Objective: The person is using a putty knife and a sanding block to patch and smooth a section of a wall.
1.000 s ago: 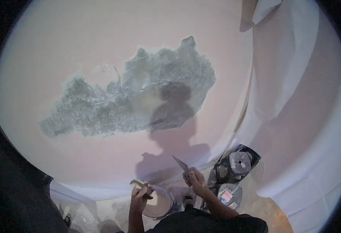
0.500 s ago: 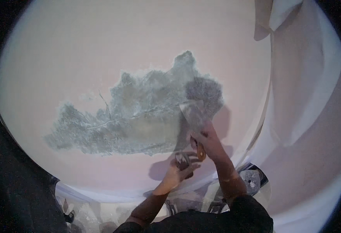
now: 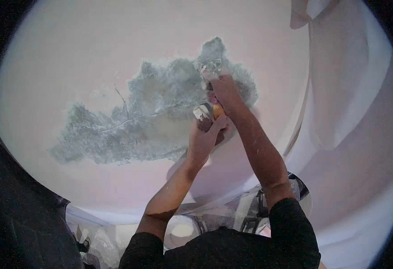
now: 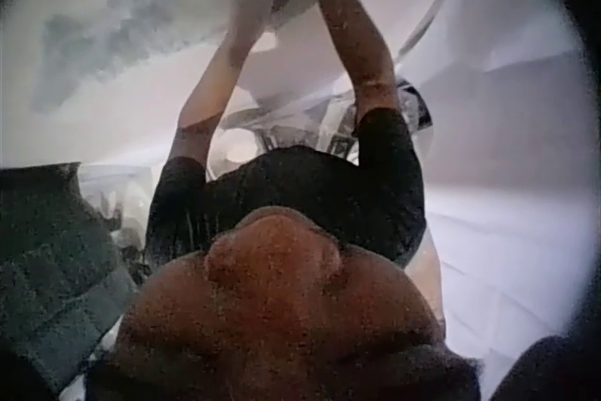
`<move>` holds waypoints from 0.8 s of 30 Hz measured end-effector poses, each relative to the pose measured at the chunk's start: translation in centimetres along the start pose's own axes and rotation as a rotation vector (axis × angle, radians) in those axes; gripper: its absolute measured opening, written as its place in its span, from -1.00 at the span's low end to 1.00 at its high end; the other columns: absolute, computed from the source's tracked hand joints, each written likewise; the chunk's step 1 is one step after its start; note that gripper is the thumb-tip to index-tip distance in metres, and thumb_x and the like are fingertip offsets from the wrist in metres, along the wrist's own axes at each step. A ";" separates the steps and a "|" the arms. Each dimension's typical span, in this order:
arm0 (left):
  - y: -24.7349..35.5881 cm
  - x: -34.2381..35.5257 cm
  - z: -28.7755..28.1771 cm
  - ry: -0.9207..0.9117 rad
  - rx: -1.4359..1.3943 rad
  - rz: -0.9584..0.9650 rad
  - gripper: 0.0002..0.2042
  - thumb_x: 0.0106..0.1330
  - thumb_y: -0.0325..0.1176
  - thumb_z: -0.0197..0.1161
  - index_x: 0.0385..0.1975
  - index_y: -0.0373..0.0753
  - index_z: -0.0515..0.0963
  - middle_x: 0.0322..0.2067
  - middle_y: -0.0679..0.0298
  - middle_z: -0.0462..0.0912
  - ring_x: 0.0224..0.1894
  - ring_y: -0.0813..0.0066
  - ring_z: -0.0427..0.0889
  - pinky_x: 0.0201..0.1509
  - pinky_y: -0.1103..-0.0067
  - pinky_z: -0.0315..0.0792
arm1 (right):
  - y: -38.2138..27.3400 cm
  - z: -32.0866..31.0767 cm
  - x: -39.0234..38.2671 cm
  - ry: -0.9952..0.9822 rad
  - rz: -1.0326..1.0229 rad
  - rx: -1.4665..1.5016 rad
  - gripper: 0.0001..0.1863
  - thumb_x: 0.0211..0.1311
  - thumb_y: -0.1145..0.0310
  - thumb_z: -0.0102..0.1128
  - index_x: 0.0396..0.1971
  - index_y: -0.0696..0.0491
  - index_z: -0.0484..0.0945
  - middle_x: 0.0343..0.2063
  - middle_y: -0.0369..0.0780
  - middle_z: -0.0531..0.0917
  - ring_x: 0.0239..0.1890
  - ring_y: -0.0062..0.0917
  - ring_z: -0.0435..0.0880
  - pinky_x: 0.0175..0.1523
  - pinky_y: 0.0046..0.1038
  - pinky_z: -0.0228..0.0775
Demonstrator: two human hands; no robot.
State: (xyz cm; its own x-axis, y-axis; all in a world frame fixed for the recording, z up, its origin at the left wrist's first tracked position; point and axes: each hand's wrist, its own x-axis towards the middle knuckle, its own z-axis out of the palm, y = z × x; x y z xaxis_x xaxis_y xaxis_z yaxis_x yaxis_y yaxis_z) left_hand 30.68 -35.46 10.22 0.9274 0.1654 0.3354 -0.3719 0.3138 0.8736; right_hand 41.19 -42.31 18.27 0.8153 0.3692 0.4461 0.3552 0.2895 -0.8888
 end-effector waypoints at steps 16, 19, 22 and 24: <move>0.4 1.3 -0.2 0.010 0.126 -0.024 -0.83 0.28 -0.36 0.27 -0.30 -0.31 0.46 -0.44 0.27 0.59 -0.48 0.54 0.58 -0.43 0.61 0.47 | 2.2 -1.5 2.3 -0.107 -0.256 -0.400 -0.71 0.31 0.25 0.11 -0.20 0.12 0.27 -0.57 -0.27 0.50 -0.57 -0.61 0.48 -0.53 -0.50 0.35; 0.7 1.3 -0.2 -0.007 0.072 0.052 -0.84 0.28 -0.38 0.27 -0.28 -0.29 0.46 -0.44 0.27 0.57 -0.49 0.54 0.58 -0.44 0.61 0.46 | 1.1 -0.8 1.4 -0.047 0.042 -0.041 -0.73 0.32 0.25 0.10 -0.21 0.11 0.29 -0.56 -0.28 0.50 -0.56 -0.62 0.48 -0.52 -0.51 0.36; 1.1 1.1 0.0 -0.021 0.062 0.038 -0.85 0.29 -0.38 0.25 -0.27 -0.28 0.45 -0.44 0.28 0.56 -0.49 0.54 0.58 -0.45 0.61 0.45 | 0.1 0.1 0.6 -0.023 0.034 0.034 -0.79 0.33 0.25 0.10 -0.29 0.06 0.34 -0.60 -0.34 0.47 -0.64 -0.69 0.38 -0.59 -0.59 0.23; 1.5 1.0 0.0 -0.025 0.067 0.026 -0.87 0.28 -0.39 0.25 -0.29 -0.27 0.46 -0.49 0.31 0.55 -0.54 0.60 0.53 -0.52 0.65 0.40 | -0.2 0.5 0.2 -0.013 0.009 0.052 -0.82 0.33 0.24 0.09 -0.35 0.01 0.37 -0.63 -0.38 0.43 -0.72 -0.76 0.29 -0.67 -0.66 0.10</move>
State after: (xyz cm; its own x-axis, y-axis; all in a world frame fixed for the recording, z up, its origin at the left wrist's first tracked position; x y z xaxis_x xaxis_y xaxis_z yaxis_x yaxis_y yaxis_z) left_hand 31.04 -34.88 11.84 0.9186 0.1493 0.3658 -0.3929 0.2464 0.8860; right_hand 41.03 -41.88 18.60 0.8125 0.3830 0.4394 0.3229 0.3317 -0.8864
